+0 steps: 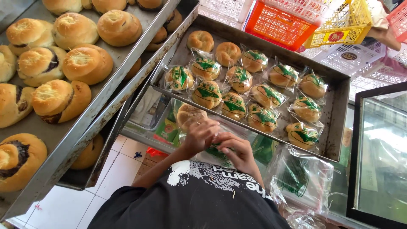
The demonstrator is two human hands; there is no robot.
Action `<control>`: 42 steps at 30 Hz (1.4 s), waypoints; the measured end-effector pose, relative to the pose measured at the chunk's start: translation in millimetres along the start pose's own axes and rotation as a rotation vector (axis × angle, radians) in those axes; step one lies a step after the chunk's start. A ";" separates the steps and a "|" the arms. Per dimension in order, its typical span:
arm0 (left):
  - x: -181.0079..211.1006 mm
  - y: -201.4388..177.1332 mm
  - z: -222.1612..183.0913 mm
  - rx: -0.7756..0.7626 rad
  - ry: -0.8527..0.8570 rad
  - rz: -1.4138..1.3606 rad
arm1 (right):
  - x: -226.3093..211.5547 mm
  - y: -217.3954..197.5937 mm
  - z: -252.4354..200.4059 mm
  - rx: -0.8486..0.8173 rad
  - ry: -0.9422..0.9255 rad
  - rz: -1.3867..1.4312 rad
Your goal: The person places baked buns into individual plastic bags and seals them with a small wire tie. They pick up the buns from large metal trays, slide them into bags, and twist the bags shut by hand.
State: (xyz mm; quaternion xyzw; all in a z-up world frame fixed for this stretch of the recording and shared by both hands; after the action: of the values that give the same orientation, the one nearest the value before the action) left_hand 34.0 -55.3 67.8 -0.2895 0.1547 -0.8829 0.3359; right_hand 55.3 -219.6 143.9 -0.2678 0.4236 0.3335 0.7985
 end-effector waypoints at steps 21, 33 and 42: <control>31.1 7.8 17.9 -0.333 0.017 -0.292 | 53.8 -13.2 -24.7 0.202 0.581 -0.652; -16.6 -14.4 -16.4 -0.019 -0.065 0.071 | -0.9 -13.5 40.3 -0.124 0.181 -0.482; -70.8 -65.9 -72.4 0.274 -0.149 0.539 | 113.6 -129.6 159.0 0.537 0.332 -0.589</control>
State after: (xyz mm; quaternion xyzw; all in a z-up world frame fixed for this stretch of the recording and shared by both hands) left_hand -0.7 46.6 13.0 -0.2539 0.0802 -0.7510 0.6043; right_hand 280.4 -154.2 144.7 -0.2098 0.5238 -0.0783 0.8219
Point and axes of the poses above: each hand's wrist, its own z-axis towards the middle knuckle, its own y-axis out of the palm, x = y × z, the point moved 4 cm from there along z, towards the middle knuckle, and after that the axes turned 3 degrees about -x, right-handed, at the moved point
